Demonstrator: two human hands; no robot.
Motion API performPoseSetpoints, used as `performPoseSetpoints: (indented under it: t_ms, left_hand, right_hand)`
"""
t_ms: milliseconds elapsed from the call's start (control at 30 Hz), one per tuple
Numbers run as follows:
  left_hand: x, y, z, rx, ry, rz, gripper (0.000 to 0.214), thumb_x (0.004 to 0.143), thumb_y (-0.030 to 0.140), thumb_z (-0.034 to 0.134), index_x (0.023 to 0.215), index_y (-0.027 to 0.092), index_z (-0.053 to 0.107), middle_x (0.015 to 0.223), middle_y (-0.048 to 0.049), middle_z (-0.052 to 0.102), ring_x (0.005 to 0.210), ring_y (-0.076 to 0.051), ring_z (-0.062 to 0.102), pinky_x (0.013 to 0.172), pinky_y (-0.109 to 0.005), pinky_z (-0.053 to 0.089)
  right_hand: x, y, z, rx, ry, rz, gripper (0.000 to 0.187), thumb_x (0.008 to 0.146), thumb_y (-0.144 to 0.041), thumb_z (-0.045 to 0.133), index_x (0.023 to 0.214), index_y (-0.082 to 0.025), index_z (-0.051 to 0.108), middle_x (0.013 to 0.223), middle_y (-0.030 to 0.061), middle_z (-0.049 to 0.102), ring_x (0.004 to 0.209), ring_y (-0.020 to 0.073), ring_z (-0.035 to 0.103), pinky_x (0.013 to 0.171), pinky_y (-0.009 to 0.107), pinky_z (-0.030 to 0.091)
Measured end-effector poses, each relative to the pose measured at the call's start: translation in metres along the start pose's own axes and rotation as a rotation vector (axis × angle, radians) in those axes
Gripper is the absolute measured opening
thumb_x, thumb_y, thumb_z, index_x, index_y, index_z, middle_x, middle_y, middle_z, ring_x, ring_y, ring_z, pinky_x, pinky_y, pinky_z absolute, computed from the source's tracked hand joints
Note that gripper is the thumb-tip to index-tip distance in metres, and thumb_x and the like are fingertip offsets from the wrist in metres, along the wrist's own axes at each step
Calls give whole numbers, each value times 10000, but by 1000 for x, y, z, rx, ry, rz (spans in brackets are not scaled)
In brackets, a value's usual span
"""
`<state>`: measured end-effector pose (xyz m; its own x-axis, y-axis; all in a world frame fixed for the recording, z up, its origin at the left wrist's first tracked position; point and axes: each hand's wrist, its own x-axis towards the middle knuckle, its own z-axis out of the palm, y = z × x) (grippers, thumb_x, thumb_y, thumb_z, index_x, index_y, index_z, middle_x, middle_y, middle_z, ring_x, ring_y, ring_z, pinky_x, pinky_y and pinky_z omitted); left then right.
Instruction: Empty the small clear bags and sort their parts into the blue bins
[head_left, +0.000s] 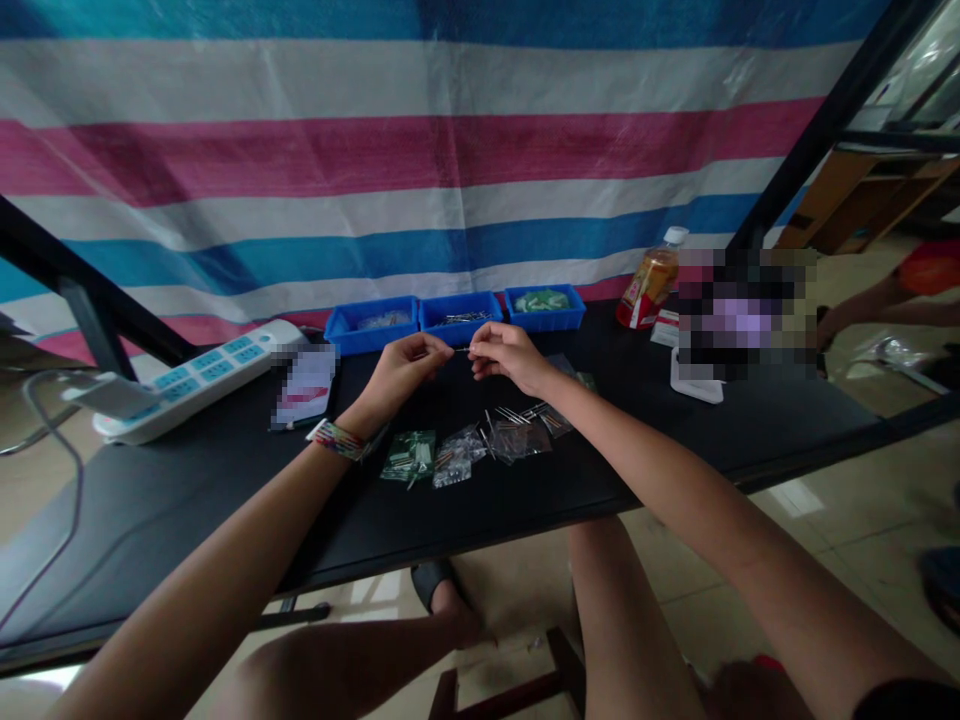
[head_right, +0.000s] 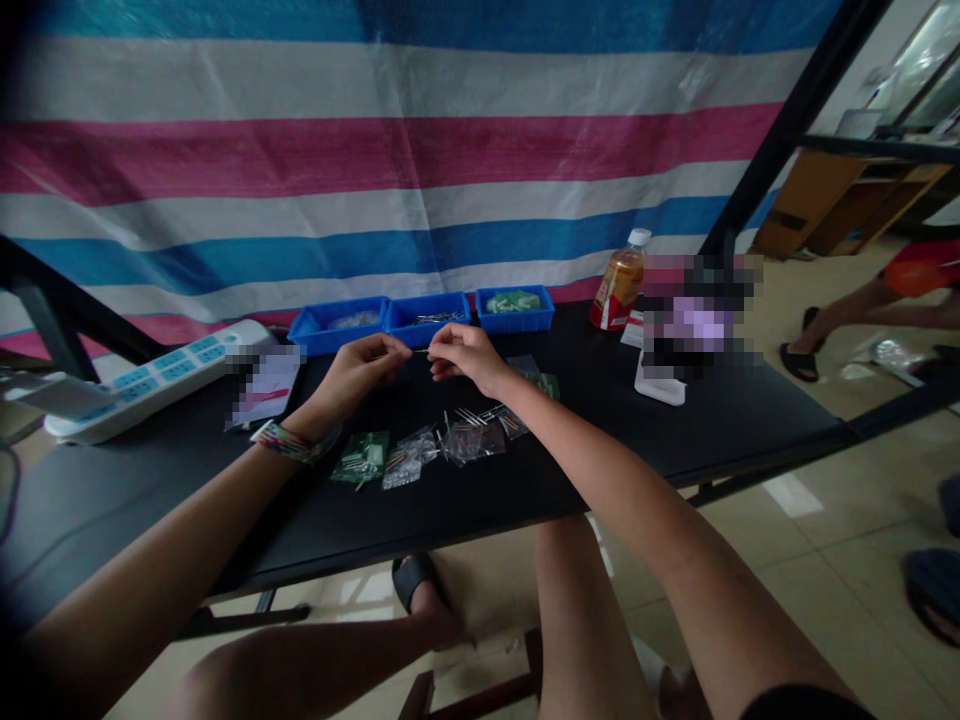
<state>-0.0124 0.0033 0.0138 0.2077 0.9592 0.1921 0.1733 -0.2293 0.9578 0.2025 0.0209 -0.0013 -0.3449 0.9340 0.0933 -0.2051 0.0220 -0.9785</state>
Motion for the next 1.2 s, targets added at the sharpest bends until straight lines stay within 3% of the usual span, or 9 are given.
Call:
performPoseSetpoints:
  t_ms: [200,400,533,667,1000,1200]
  left_hand:
    - [1,-3,-1,15,-39,-90,505,853,666,729,820,162,707,722,-43,636,551,-125,526,475,-241,323]
    - [-1,0,1,-40,-55,-75,328,810,493,762,797,172,694,730,-30,626,565,-123,529,491,-240,336]
    - [-2,2,0,-63,-13,-50,248,782,417,760,800,179,696,733,-18,615,575,-122,533,494,-237,325]
    - [-2,1,-1,-28,8,-27,254,773,417,759,828,171,724,769,-24,638,573,-115,530,496,-237,323]
    - [-2,0,1,6,-42,-79,380,849,537,703,799,161,727,749,-55,648,581,-139,556,494,-254,350]
    - [-3,1,2,9,-34,-54,334,807,492,783,800,166,706,681,-16,606,559,-119,519,503,-239,332]
  right_hand:
    - [-1,0,2,-82,22,-128,215,763,-300,819,854,-197,654,805,-25,658,676,124,676,637,277,639]
    - [-2,-2,3,-91,2,-137,198,777,-321,814,864,-196,687,821,-12,666,684,124,676,637,269,634]
    - [-2,-2,2,-67,37,-62,218,810,-343,824,908,-204,687,847,-7,683,665,121,674,594,258,623]
    - [-1,-1,1,-54,48,21,243,830,-351,837,877,-197,655,798,-2,692,635,126,671,572,262,618]
    - [1,2,3,-61,65,-84,291,701,-285,888,853,-188,660,810,-25,678,680,112,663,644,261,621]
    - [1,1,2,-52,66,-59,248,723,-256,857,867,-192,667,830,-22,676,686,111,658,643,257,614]
